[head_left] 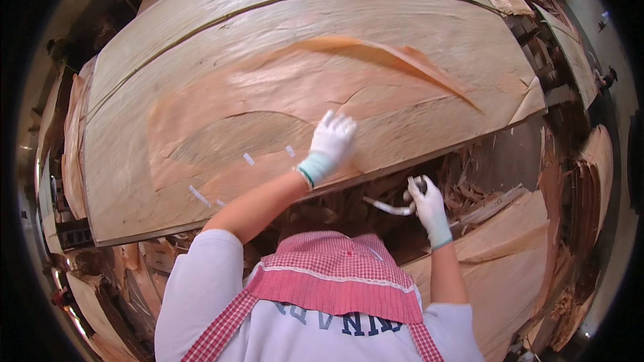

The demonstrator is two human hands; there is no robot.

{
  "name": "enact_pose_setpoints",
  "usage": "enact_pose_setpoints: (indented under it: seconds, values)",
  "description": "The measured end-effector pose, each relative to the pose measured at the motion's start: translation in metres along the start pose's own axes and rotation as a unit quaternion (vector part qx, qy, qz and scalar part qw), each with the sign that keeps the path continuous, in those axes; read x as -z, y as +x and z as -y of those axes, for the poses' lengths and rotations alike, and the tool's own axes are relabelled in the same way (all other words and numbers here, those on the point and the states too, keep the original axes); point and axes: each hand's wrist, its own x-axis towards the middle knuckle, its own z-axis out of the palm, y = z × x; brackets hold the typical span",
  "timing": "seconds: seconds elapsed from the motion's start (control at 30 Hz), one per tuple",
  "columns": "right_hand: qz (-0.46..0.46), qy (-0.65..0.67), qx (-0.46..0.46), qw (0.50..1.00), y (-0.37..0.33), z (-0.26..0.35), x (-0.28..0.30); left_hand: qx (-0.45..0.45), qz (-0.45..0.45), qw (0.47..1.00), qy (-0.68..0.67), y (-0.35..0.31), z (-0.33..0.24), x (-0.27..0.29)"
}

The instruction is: The person applies liquid glue from a container to a large wooden board, positions thin wood veneer sheets on the surface, trims the edges with a small blade, and secures the veneer with small pieces of tape.

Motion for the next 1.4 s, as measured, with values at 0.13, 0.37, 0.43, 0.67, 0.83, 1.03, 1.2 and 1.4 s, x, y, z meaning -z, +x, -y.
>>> enact_pose_setpoints:
  seconds: [0.13, 0.37, 0.43, 0.67, 0.83, 1.03, 1.2, 1.4]
  values:
    - [-0.073, 0.041, -0.048, 0.995, -0.036, -0.031, 0.036, 0.136, -0.108, 0.983, 0.064, 0.127, 0.065, -0.021]
    - [-0.177, 0.102, -0.037, 0.978, -0.057, -0.040, 0.119, 0.208, 0.209, 0.939, 0.176, 0.187, 0.150, -0.041]
    - [-0.160, 0.119, -0.011, 0.980, -0.052, -0.019, 0.130, 0.165, 0.096, 0.961, 0.201, 0.159, 0.143, -0.041]
    - [-0.004, 0.131, 0.074, 0.989, -0.003, 0.102, 0.113, 0.077, 0.264, 0.956, -0.101, 0.086, 0.033, 0.049]
    - [0.084, 0.071, 0.149, 0.983, 0.067, 0.194, 0.042, 0.163, 0.117, 0.764, -0.612, 0.113, 0.015, 0.125]
    - [0.192, -0.002, 0.263, 0.945, 0.136, 0.257, -0.059, 0.300, -0.073, 0.547, -0.778, 0.132, 0.057, 0.144]
    - [0.217, -0.063, 0.138, 0.964, 0.229, 0.233, -0.135, 0.462, -0.165, 0.615, -0.617, 0.105, 0.166, 0.053]
    - [0.231, -0.078, 0.105, 0.964, 0.331, 0.212, -0.213, 0.402, -0.208, 0.879, -0.151, 0.123, 0.316, -0.021]
